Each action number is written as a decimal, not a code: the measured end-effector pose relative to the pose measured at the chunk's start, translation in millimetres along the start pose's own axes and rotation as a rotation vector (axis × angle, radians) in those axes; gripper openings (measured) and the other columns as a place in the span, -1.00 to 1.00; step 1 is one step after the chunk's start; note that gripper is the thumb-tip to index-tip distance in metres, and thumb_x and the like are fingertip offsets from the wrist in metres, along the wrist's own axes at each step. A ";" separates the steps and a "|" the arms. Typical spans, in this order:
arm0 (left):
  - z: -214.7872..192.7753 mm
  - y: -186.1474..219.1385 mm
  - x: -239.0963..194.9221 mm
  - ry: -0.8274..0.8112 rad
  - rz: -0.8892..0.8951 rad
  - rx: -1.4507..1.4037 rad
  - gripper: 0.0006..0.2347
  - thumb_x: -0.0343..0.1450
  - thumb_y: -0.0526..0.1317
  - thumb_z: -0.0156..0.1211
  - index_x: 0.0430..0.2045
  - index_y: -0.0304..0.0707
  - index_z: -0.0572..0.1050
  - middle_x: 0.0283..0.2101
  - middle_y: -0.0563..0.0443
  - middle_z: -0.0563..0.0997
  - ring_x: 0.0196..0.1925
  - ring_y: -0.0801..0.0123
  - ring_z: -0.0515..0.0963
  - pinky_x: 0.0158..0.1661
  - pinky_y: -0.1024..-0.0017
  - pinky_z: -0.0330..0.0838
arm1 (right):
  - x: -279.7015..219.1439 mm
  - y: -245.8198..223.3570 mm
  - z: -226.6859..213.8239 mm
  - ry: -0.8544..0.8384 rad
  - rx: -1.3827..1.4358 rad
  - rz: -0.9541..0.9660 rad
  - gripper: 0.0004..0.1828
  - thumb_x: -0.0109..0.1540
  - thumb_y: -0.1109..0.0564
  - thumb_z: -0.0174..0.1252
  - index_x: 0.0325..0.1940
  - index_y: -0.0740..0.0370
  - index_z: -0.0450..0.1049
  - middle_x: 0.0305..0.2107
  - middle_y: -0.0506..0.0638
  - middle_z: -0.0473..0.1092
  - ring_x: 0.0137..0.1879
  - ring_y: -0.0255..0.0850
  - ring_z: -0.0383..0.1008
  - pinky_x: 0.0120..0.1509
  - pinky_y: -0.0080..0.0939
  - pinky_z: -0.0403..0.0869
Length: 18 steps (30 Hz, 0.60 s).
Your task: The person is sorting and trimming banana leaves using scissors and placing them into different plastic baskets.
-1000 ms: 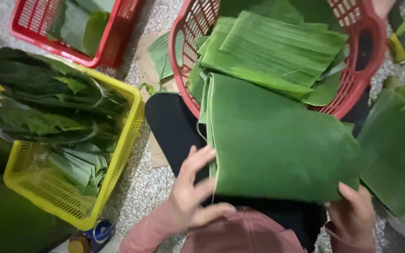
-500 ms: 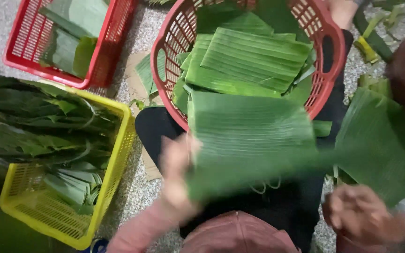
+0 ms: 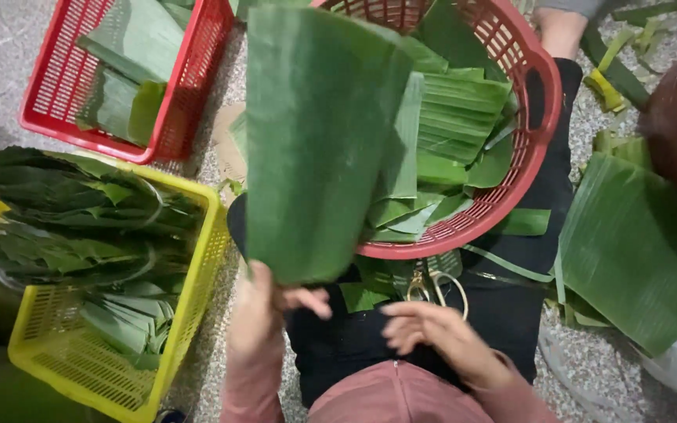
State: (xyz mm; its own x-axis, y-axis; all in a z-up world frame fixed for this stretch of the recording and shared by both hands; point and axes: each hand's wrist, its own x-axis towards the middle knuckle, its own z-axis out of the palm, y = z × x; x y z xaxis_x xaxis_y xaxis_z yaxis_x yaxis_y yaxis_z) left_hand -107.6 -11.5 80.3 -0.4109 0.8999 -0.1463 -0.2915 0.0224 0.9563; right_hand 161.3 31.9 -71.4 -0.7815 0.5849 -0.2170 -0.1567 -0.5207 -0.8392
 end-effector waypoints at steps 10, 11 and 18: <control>-91.0 -116.7 -70.5 -0.655 -0.061 -1.177 -0.39 0.63 0.35 -0.64 0.32 -0.08 0.14 -0.53 -0.08 0.54 -0.70 0.20 0.41 -0.34 -0.22 0.57 | 67.2 -11.2 56.9 -0.442 1.143 0.075 -0.10 0.32 -0.36 0.05 0.53 0.28 0.07 0.22 0.34 0.29 0.32 0.14 0.37 0.31 0.07 0.44; -103.3 -129.0 -67.8 -0.729 -0.008 -1.327 -0.35 0.67 0.34 -0.64 0.21 -0.24 0.27 -0.38 -0.09 0.59 -0.65 0.16 0.45 -0.50 -0.18 0.51 | 69.6 -14.9 60.7 -0.433 1.207 0.074 -0.15 0.30 -0.31 0.13 0.53 0.16 0.10 0.25 0.36 0.27 0.32 0.14 0.37 0.31 0.06 0.46; -59.9 -45.8 -81.9 0.017 0.152 -0.678 -0.59 0.64 0.00 -0.23 0.25 -0.34 0.28 -0.60 0.23 0.43 -0.70 0.64 0.40 -0.62 0.53 0.49 | 61.0 -25.2 -20.2 0.009 0.983 -0.176 -0.39 0.39 -0.40 -0.01 -0.62 -0.06 0.32 -0.78 -0.32 0.10 -0.66 -0.47 0.11 -0.48 -0.41 0.22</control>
State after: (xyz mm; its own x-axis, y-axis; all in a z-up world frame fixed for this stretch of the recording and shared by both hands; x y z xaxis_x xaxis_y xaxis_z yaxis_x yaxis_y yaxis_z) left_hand -112.4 -112.3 33.3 -0.5018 0.8643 -0.0325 -0.7025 -0.3853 0.5984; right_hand 129.7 93.3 -73.6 -0.6951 0.7059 -0.1361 -0.7033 -0.7070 -0.0750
